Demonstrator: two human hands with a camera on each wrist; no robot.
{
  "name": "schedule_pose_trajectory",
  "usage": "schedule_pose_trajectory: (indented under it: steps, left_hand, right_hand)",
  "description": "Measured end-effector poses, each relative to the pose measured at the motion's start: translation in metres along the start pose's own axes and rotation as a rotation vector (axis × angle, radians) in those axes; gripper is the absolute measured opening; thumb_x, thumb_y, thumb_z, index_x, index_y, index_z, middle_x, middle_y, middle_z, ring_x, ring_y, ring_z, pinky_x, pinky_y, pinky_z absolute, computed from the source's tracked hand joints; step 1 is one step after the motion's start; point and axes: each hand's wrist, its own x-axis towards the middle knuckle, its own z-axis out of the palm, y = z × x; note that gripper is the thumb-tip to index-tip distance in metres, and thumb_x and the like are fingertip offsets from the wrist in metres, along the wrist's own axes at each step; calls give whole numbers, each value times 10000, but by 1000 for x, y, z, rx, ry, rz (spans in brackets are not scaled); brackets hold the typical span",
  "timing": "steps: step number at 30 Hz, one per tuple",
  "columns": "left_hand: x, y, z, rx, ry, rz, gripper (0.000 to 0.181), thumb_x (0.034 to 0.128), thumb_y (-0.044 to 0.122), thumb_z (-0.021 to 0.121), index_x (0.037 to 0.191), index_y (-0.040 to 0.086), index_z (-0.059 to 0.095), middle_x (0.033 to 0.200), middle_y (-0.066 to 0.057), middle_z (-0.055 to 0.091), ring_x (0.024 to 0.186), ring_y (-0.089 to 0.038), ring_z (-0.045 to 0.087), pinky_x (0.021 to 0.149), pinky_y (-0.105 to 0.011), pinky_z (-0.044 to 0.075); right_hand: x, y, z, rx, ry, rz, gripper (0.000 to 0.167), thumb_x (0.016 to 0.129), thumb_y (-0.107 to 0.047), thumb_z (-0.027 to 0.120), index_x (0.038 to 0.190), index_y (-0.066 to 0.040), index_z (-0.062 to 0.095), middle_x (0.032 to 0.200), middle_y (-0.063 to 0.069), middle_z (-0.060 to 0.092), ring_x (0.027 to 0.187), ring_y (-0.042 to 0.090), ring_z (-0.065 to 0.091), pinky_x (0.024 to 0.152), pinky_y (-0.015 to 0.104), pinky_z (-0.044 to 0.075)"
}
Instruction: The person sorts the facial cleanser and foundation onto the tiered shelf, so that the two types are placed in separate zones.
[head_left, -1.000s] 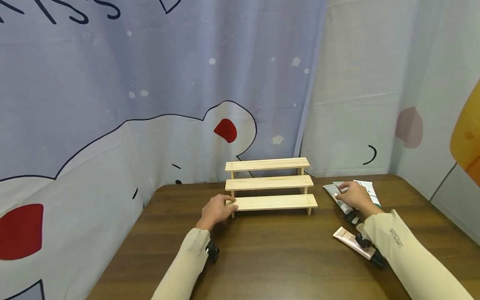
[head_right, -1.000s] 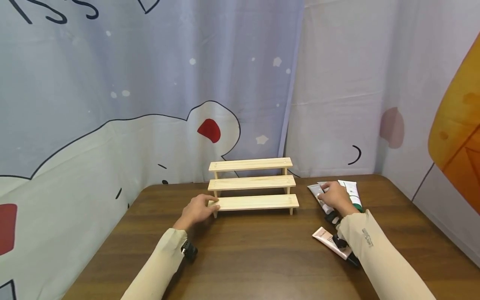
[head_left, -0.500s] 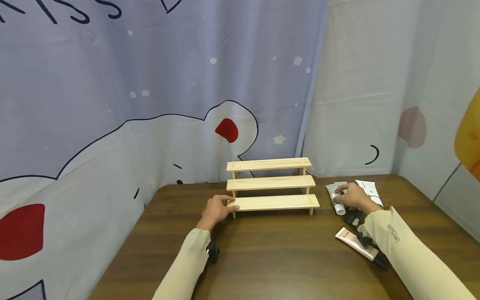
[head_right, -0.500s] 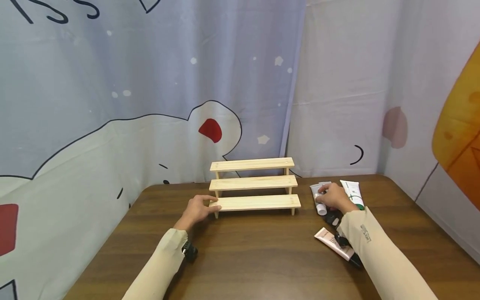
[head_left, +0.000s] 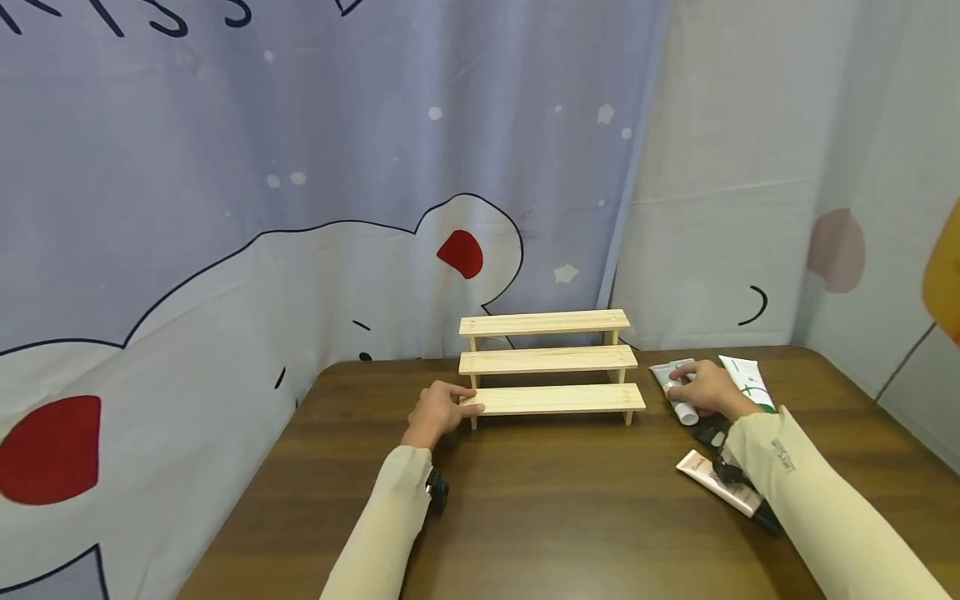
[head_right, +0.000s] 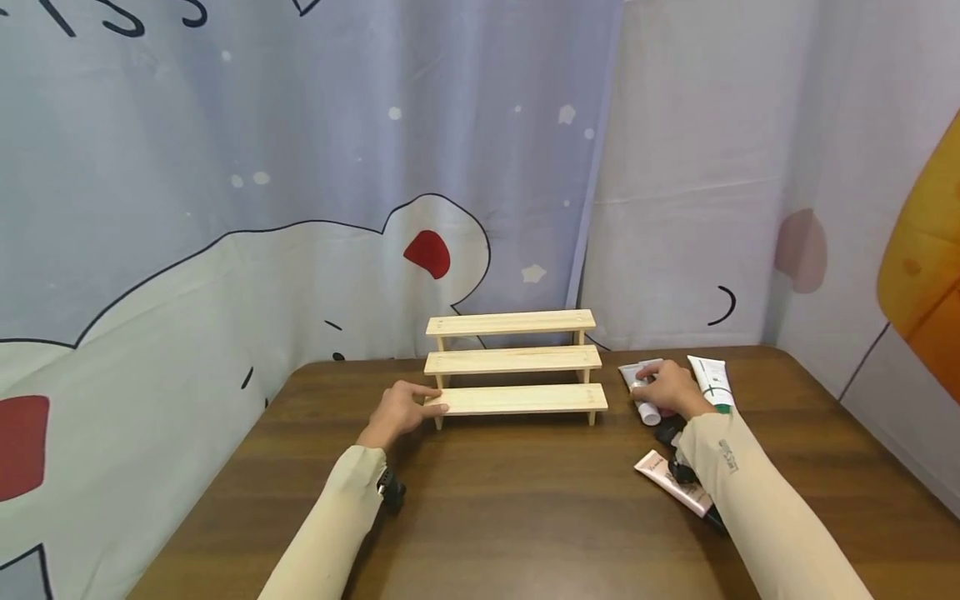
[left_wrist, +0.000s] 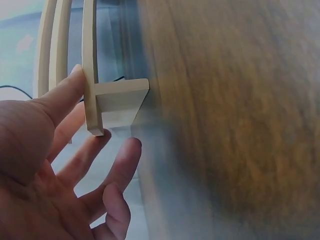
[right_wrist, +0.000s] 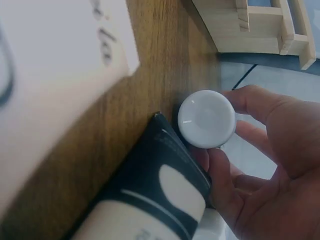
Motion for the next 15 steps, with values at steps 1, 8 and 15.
schedule_pose_trajectory:
  steps: [1, 8, 15]
  left_hand:
    - [1, 1, 0, 8, -2, -5, 385, 811, 468, 790, 1174, 350, 746, 1388, -88, 590, 941, -261, 614, 629, -362, 397]
    - [3, 4, 2, 38, -3, -32, 398, 797, 491, 783, 1175, 375, 739, 1376, -95, 598, 679, -207, 501, 555, -322, 343]
    - [2, 0, 1, 14, -4, -25, 399, 807, 481, 780, 1187, 368, 736, 1394, -97, 584, 660, -203, 484, 539, -319, 335]
  right_hand:
    - [1, 0, 0, -2, 0, 2, 480, 792, -187, 730, 1176, 85, 636, 957, 330, 584, 529, 169, 582, 457, 324, 547]
    - [1, -5, -1, 6, 1, 17, 526, 809, -199, 697, 1254, 64, 597, 1047, 372, 556, 560, 203, 609, 459, 351, 558]
    - [-1, -26, -5, -28, 70, -43, 538, 810, -184, 680, 1270, 80, 591, 978, 303, 623, 537, 181, 595, 448, 329, 539]
